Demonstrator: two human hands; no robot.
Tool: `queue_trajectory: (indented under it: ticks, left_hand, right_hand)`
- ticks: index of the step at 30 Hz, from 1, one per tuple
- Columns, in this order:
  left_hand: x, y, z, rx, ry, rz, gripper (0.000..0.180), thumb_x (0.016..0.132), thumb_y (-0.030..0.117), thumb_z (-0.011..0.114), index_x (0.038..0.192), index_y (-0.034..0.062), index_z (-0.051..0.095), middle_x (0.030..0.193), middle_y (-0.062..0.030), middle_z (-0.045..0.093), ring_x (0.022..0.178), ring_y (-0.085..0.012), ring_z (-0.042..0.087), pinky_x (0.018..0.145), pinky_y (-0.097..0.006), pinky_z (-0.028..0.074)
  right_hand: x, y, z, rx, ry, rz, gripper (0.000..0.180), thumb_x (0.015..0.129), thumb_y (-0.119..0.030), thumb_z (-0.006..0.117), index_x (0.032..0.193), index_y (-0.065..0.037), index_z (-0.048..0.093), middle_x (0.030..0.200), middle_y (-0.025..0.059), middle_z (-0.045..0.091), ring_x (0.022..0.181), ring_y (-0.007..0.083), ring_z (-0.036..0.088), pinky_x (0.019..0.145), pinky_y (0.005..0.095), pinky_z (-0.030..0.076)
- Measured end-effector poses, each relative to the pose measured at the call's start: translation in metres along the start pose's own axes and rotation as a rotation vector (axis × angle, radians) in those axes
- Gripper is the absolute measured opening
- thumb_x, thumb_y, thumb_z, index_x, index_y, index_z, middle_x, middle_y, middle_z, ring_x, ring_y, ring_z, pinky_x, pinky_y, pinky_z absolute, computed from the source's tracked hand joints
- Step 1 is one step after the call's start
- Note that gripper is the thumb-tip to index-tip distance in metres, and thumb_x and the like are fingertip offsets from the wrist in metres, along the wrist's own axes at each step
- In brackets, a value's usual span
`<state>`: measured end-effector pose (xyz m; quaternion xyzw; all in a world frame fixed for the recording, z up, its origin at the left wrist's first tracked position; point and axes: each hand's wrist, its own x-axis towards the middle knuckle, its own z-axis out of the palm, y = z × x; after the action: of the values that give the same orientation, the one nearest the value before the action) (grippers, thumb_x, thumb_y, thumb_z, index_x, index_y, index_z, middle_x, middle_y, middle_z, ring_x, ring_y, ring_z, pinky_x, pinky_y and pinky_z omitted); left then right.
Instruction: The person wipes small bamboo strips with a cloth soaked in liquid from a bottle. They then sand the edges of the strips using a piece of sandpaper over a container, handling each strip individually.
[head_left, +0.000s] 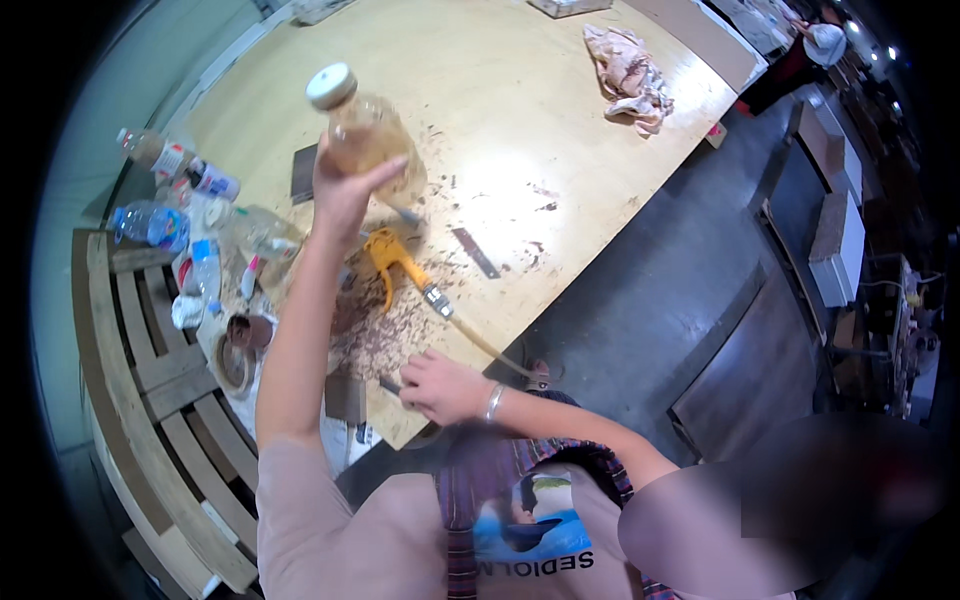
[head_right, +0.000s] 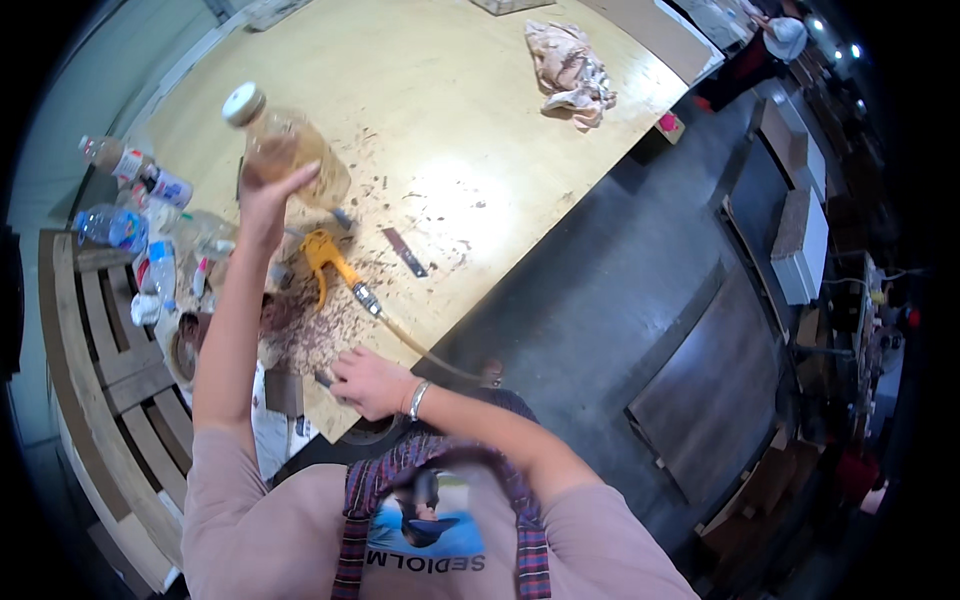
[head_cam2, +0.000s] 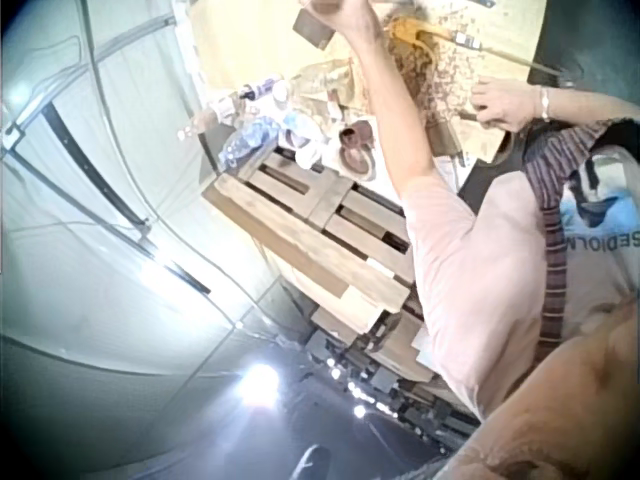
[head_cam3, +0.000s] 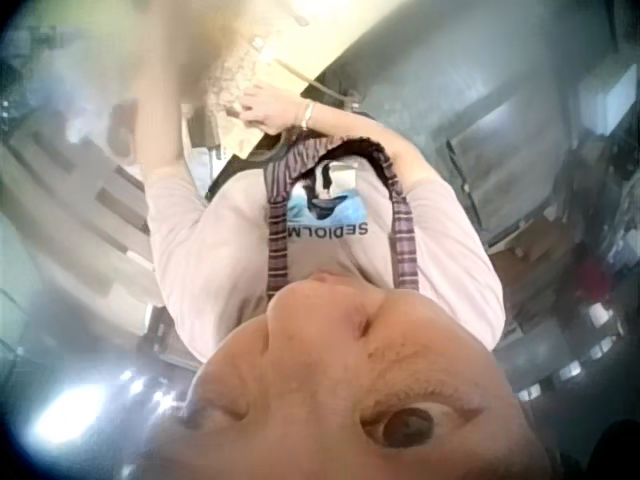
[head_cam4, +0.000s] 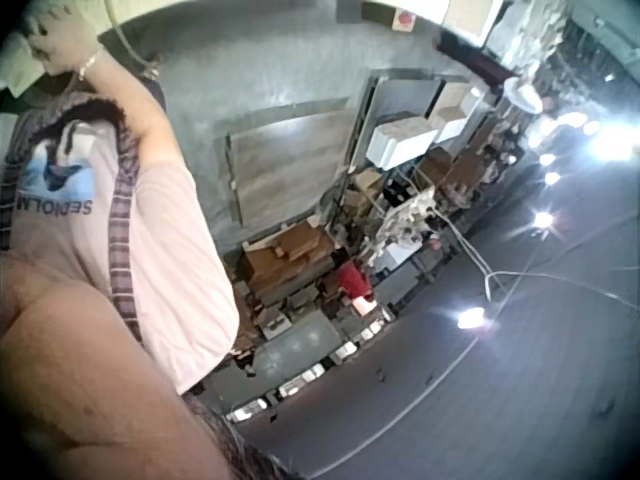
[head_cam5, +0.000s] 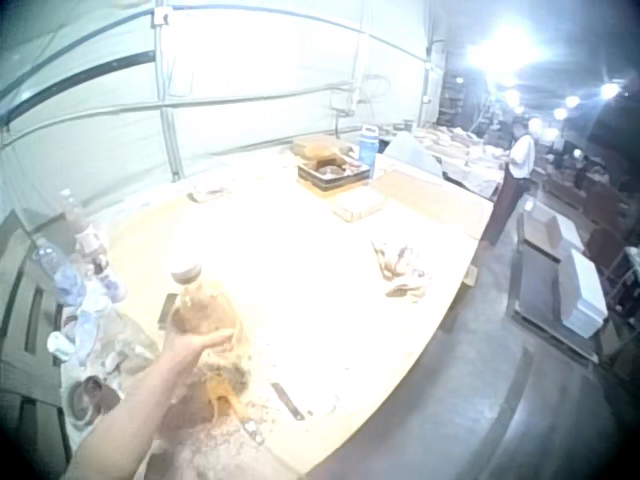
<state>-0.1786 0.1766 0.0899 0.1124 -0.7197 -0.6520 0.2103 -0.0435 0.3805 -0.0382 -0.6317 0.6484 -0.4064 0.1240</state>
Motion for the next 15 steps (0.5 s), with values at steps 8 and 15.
queue_trajectory:
  ticks: [8, 15]
  left_hand:
    - [-0.223, 0.052, -0.085, 0.393, 0.058, -0.138, 0.081, 0.058, 0.006, 0.087, 0.129, 0.0021, 0.047, 0.118, -0.0098, 0.059, 0.110, -0.0189, 0.058, 0.095, -0.034, 0.047]
    - [-0.340, 0.039, -0.112, 0.775, 0.100, -0.311, 0.080, 0.051, 0.011, 0.086, 0.124, 0.0031, 0.055, 0.112, -0.0133, 0.064, 0.107, -0.0278, 0.060, 0.095, -0.038, 0.046]
  right_hand:
    - [0.000, -0.001, 0.007, -0.083, 0.022, -0.014, 0.016, 0.064, -0.012, 0.063, 0.079, -0.012, 0.056, 0.085, 0.0083, 0.049, 0.087, 0.0270, 0.051, 0.076, 0.0386, 0.039]
    - [-0.009, -0.018, 0.022, -0.145, 0.145, 0.108, 0.017, 0.065, -0.004, 0.063, 0.080, -0.012, 0.060, 0.082, 0.0062, 0.051, 0.083, 0.0264, 0.050, 0.072, 0.0381, 0.039]
